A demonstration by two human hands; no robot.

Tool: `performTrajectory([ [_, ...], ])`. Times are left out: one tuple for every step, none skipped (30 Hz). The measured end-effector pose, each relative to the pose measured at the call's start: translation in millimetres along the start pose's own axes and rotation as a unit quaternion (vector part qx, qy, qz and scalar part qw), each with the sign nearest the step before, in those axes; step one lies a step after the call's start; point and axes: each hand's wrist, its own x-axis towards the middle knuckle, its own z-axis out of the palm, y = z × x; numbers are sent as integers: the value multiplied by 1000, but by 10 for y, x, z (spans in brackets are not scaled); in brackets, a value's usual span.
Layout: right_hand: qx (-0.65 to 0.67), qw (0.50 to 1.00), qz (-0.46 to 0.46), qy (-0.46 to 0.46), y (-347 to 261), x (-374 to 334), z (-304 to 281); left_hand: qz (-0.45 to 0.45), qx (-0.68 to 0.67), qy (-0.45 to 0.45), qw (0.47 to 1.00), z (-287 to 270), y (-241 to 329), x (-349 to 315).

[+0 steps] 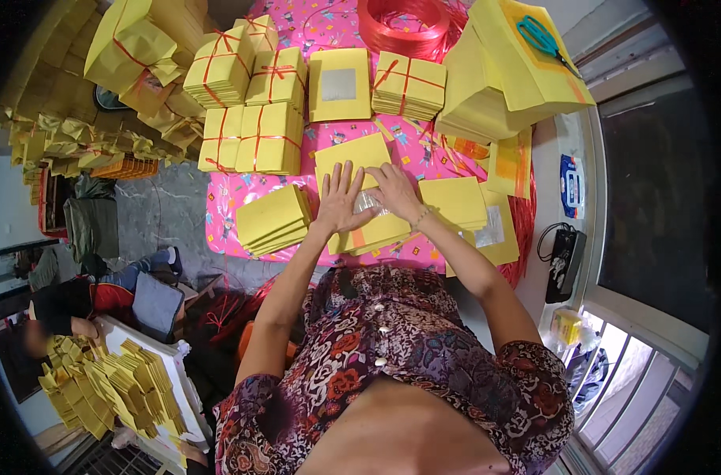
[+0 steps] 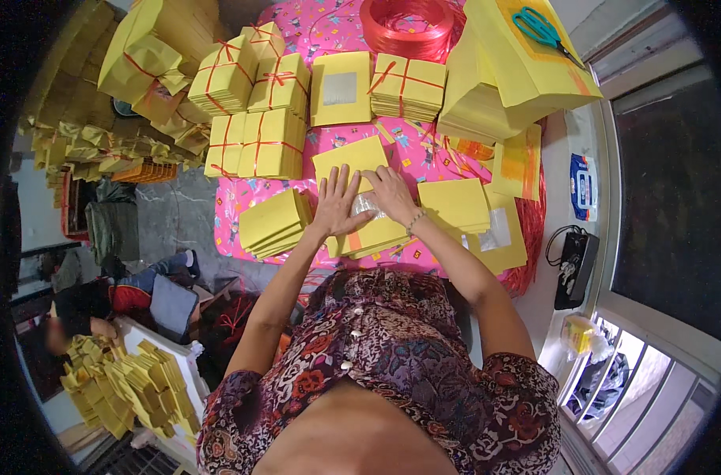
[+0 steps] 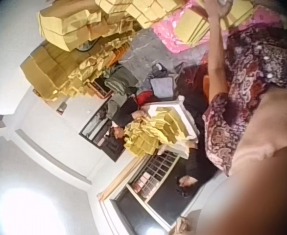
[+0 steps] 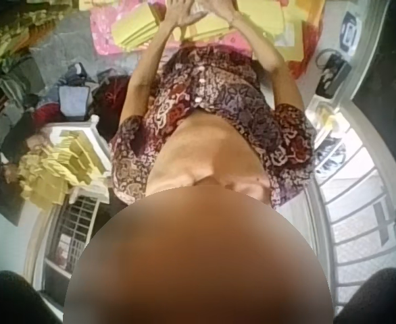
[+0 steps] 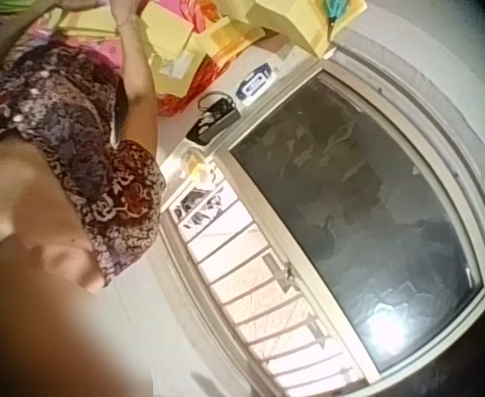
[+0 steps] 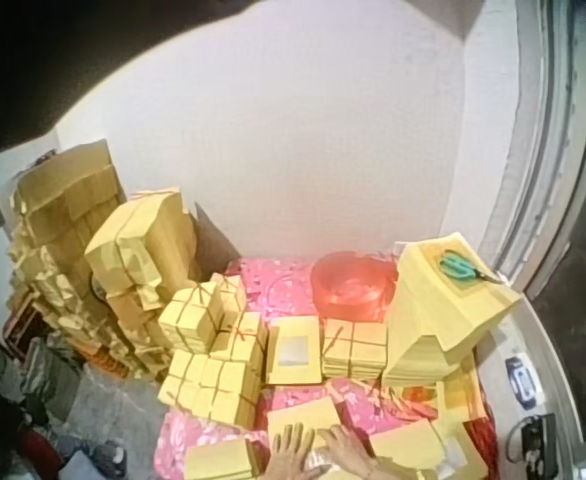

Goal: Folding and stacking bundles of traditional joss paper on a workspace.

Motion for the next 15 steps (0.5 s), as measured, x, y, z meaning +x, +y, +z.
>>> performTrajectory([
  [-1, 1000, -2, 1, 1, 23, -17, -1, -17, -10, 1000, -21, -15, -6],
  [-36, 999, -28, -21, 14, 45, -31, 0, -33, -20, 999, -32, -42, -9],
  [-71, 995, -55, -43, 22, 61, -45, 1, -31, -17, 999, -46, -74, 0],
  [-73, 995, -57, -41, 25, 66, -60, -2, -87, -11, 996, -61, -112, 16],
  [-104, 989, -100, -38, 48, 68, -71, -4, -143, -4, 990, -82, -133, 36],
  [-136, 980, -144, -35, 68, 73, -76, -3, -142, -1, 990, -100, -148, 46],
  [-137, 979, -146, -33, 79, 75, -73, -22, -205, 33, 978, -116, -161, 55],
  [-135, 978, -155, -19, 71, 77, -80, -41, -267, 67, 960, -152, -153, 68],
  [-133, 978, -164, -5, 70, 83, -90, -67, -230, 124, 963, -169, -109, 68],
  [-133, 977, -164, -4, 84, 103, -106, -67, -229, 125, 963, -185, -62, 80],
  [-143, 977, -157, 26, 83, 121, -121, -142, -214, 182, 949, -197, -21, 72],
  [-152, 975, -149, 56, 79, 128, -136, -215, -196, 237, 927, -209, 17, 72],
  [-152, 976, -148, 57, 75, 123, -154, -249, -221, 253, 908, -224, 46, 86],
  [-151, 975, -143, 77, 39, 138, -194, -250, -220, 255, 908, -190, 34, 96],
  [-149, 974, -138, 98, 14, 152, -215, -300, -249, 266, 881, -129, 5, 118],
])
